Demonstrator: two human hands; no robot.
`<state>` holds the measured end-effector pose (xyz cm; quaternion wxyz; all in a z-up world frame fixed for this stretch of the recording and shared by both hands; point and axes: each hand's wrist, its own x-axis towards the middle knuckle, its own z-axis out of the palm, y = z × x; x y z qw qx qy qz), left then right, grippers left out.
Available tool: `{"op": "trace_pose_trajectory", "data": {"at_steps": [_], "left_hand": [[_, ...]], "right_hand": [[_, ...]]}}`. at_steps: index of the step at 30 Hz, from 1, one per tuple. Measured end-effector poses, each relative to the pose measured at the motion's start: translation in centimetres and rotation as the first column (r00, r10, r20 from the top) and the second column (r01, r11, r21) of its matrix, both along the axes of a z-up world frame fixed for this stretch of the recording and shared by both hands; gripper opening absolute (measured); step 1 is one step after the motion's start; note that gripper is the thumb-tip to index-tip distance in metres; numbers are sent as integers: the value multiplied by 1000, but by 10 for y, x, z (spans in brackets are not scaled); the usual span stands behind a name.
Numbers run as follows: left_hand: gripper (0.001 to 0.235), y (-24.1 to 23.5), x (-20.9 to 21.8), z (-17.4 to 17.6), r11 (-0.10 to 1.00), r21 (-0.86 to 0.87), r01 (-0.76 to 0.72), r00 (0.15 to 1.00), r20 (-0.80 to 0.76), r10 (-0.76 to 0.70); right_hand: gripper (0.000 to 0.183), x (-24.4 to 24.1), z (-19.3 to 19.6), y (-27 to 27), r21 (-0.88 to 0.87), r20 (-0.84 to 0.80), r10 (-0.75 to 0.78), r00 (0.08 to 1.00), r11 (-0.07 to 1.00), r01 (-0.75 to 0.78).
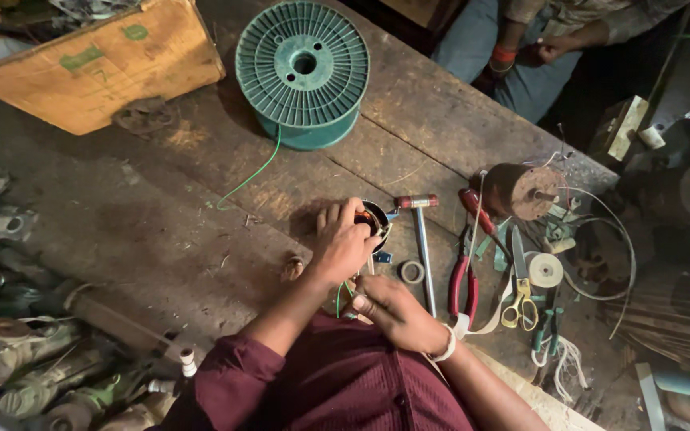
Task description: The person wraps white insulating tape around the copper windings of a small electric motor stator. They repeatedly rotate the stator and apply tape in overlapping layers, occasionally using a hammer to tap the assembly. A second person is visible in the background handling other parts.
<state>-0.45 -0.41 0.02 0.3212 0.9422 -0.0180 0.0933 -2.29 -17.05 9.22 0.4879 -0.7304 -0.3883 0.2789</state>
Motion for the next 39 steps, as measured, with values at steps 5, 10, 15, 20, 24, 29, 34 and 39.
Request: {"op": "trace_pose_trajectory", "data": {"at_steps": [5,10,15,20,24,29,34,39], "left_hand": [[26,-4,6,-5,997,79,-25,999,34,23],[27,-1,6,-3,995,98,10,1000,10,-11],[31,-4,-19,10,995,90,-43,995,93,34],[43,-21,-77,9,788,-537,-299,890,-455,28],[56,-41,-84,-19,-300,-664,-685,703,-495,-511],[64,-52,-78,-58,-666,-517,-538,838,-418,-352],[71,-47,-82,-86,-660,-521,-542,840,-352,-413],[60,-44,-82,-107,-564,-595,-573,815,-343,-466]], "right_hand": [[22,3,7,23,68,21,41,999,997,-43],[17,1,9,38,55,143,173,974,982,-183],[21,8,9,-9,82,-21,166,986,983,-164],[35,-3,-14,-53,65,-598,-22,801,995,76],[35,-9,-54,-75,23,-715,-55,697,995,102],[36,33,-100,-99,-372,-196,-414,889,870,323],[35,77,-131,-77,-359,536,-399,744,690,628],[46,78,-89,-54,-255,704,-288,649,751,609]]}}
